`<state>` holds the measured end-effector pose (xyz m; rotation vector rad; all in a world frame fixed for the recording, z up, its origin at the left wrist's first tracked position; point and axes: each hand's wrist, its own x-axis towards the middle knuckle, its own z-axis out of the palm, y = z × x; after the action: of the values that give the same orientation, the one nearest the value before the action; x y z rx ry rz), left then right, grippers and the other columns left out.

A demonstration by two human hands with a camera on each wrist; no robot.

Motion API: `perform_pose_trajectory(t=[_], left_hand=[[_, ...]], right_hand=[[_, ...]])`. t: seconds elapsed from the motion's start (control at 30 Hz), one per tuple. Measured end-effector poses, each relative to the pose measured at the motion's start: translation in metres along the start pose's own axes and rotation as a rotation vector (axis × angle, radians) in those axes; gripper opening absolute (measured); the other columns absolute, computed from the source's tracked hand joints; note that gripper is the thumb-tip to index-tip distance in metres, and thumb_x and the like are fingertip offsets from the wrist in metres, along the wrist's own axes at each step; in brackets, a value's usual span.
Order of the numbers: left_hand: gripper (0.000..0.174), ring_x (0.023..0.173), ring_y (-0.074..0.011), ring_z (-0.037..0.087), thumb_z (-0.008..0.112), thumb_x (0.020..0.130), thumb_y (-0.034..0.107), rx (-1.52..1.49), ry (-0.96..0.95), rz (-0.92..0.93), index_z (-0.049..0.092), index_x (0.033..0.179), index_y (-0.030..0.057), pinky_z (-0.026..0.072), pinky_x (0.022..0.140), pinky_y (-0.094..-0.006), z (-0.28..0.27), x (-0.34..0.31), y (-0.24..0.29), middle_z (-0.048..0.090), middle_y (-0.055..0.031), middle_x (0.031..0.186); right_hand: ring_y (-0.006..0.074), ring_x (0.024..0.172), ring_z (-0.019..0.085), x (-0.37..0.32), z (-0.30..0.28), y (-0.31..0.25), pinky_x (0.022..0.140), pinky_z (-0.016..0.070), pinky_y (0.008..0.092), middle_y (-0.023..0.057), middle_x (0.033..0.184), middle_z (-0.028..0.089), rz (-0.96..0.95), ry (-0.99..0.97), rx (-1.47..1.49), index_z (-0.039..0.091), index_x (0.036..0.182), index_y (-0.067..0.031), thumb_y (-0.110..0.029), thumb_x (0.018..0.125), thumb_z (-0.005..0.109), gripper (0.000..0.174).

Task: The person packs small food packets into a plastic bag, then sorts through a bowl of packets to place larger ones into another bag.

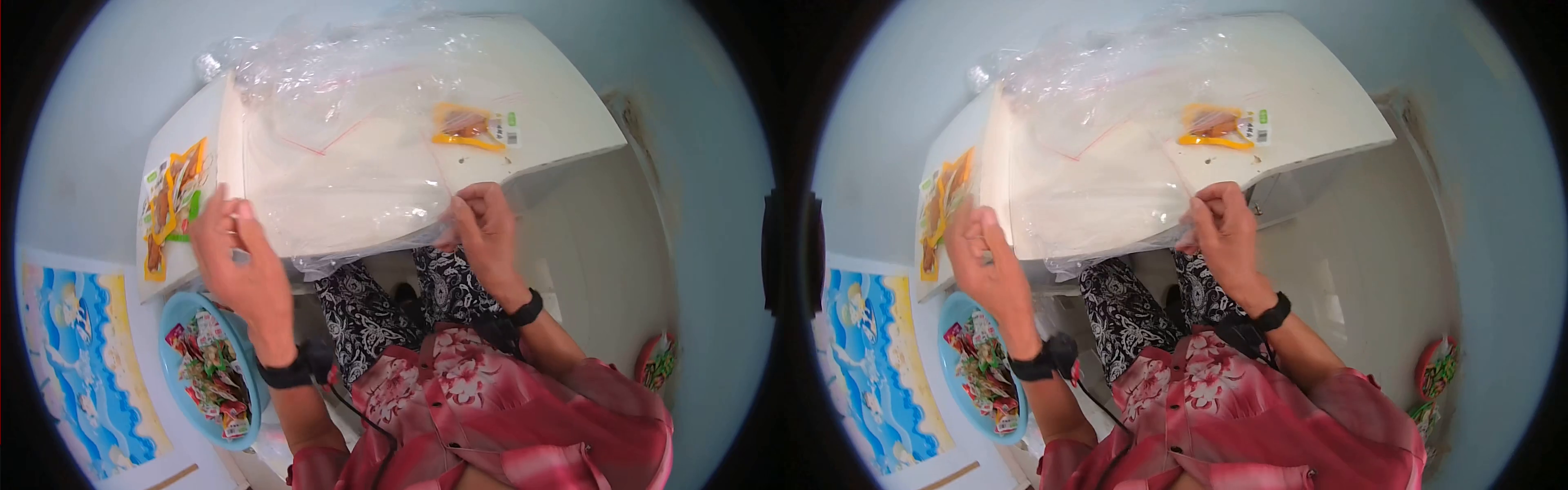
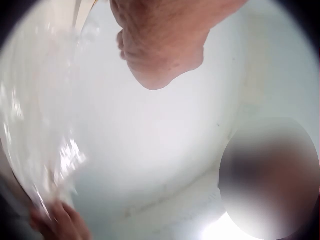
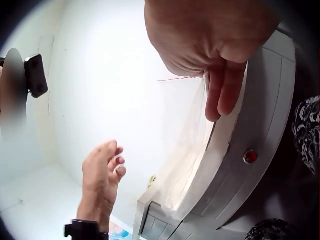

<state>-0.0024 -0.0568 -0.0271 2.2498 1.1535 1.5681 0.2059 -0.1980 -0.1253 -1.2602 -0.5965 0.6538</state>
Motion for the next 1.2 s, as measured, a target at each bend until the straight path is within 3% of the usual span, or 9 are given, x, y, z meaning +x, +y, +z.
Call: perform_pose_trajectory(t=[0.1,0.2,0.3,0.4,0.53,0.8,0.9,1.0,1.2], left_hand=[[0.017,0.091,-0.0134,0.061,0.066,0.100,0.014,-0.254,-0.353,-0.070,0.070,0.112,0.0012,0.0498,0.075,-0.0281,0.019,-0.026,0.047,0.068,-0.0054,0.106],[0.018,0.087,-0.0106,0.061,0.069,0.099,0.018,-0.454,-0.584,-0.222,0.069,0.106,0.0010,0.0482,0.070,-0.0257,0.061,-0.052,0.030,0.069,-0.0033,0.099],[0.022,0.077,-0.0081,0.060,0.070,0.100,0.022,-0.707,-0.611,-0.629,0.069,0.104,0.0002,0.0460,0.064,-0.0231,0.081,-0.060,0.014,0.068,-0.0034,0.094],[0.025,0.068,-0.0066,0.057,0.070,0.100,0.024,-0.626,-0.651,-0.618,0.069,0.102,-0.0009,0.0438,0.060,-0.0213,0.080,-0.054,0.019,0.067,-0.0035,0.087],[0.022,0.071,-0.0070,0.059,0.071,0.099,0.020,-0.541,-0.665,-0.561,0.069,0.095,-0.0011,0.0469,0.062,-0.0217,0.079,-0.051,0.019,0.068,-0.0026,0.084],[0.016,0.074,-0.0062,0.059,0.076,0.095,0.012,-0.705,-0.613,-0.637,0.068,0.091,-0.0007,0.0472,0.067,-0.0221,0.061,-0.058,0.008,0.068,-0.0006,0.083],[0.017,0.073,-0.0056,0.058,0.079,0.093,0.011,-0.766,-0.610,-0.622,0.066,0.086,0.0028,0.0456,0.066,-0.0212,0.058,-0.056,0.013,0.067,0.0004,0.082],[0.021,0.071,-0.0046,0.056,0.081,0.092,0.013,-0.786,-0.633,-0.644,0.064,0.083,0.0055,0.0430,0.065,-0.0204,0.052,-0.053,0.014,0.066,0.0011,0.080],[0.015,0.066,-0.0055,0.051,0.077,0.093,0.011,-0.896,-0.694,-0.717,0.064,0.089,0.0075,0.0404,0.062,-0.0204,0.048,-0.057,0.009,0.059,0.0044,0.078]], right_hand=[[0.0142,0.059,0.068,-0.005,0.011,0.009,0.047,0.0517,0.0245,0.0123,0.086,0.069,-0.029,-0.027,-0.016,0.047,0.111,0.0008,-0.008,0.105,0.056,0.014],[0.0122,0.063,0.068,-0.008,0.020,0.008,0.054,0.0518,0.0262,0.0091,0.082,0.067,-0.053,-0.059,-0.069,0.053,0.105,-0.0001,-0.006,0.101,0.063,0.012],[0.0165,0.070,0.068,-0.012,0.022,0.012,0.060,0.0524,0.0314,0.0080,0.087,0.066,-0.208,-0.055,-0.254,0.063,0.096,-0.0033,-0.002,0.092,0.071,0.008],[0.0231,0.074,0.069,-0.015,0.023,0.009,0.062,0.0534,0.0328,0.0090,0.094,0.066,-0.495,-0.065,-0.415,0.066,0.098,-0.0047,-0.001,0.088,0.073,0.013],[0.0268,0.078,0.069,-0.013,0.030,0.010,0.067,0.0547,0.0333,0.0096,0.097,0.067,-0.599,-0.069,-0.441,0.068,0.100,-0.0056,-0.003,0.086,0.074,0.015],[0.0227,0.081,0.071,-0.005,0.020,-0.010,0.071,0.0549,0.0310,0.0112,0.096,0.069,-0.427,-0.104,-0.365,0.066,0.104,-0.0011,-0.016,0.088,0.078,0.025],[0.0101,0.085,0.064,-0.003,0.018,-0.027,0.069,0.0494,0.0252,0.0029,0.100,0.071,-0.165,-0.403,-0.304,0.068,0.110,-0.0023,-0.014,0.093,0.077,0.023],[0.0085,0.076,0.063,0.000,0.022,-0.005,0.067,0.0511,0.0254,0.0013,0.084,0.069,0.034,-0.496,0.059,0.067,0.104,-0.0017,-0.013,0.094,0.075,0.017],[0.0052,0.072,0.059,-0.003,0.025,0.003,0.063,0.0486,0.0222,-0.0009,0.081,0.065,0.101,-0.495,0.173,0.064,0.097,-0.0001,-0.010,0.099,0.069,0.011]])
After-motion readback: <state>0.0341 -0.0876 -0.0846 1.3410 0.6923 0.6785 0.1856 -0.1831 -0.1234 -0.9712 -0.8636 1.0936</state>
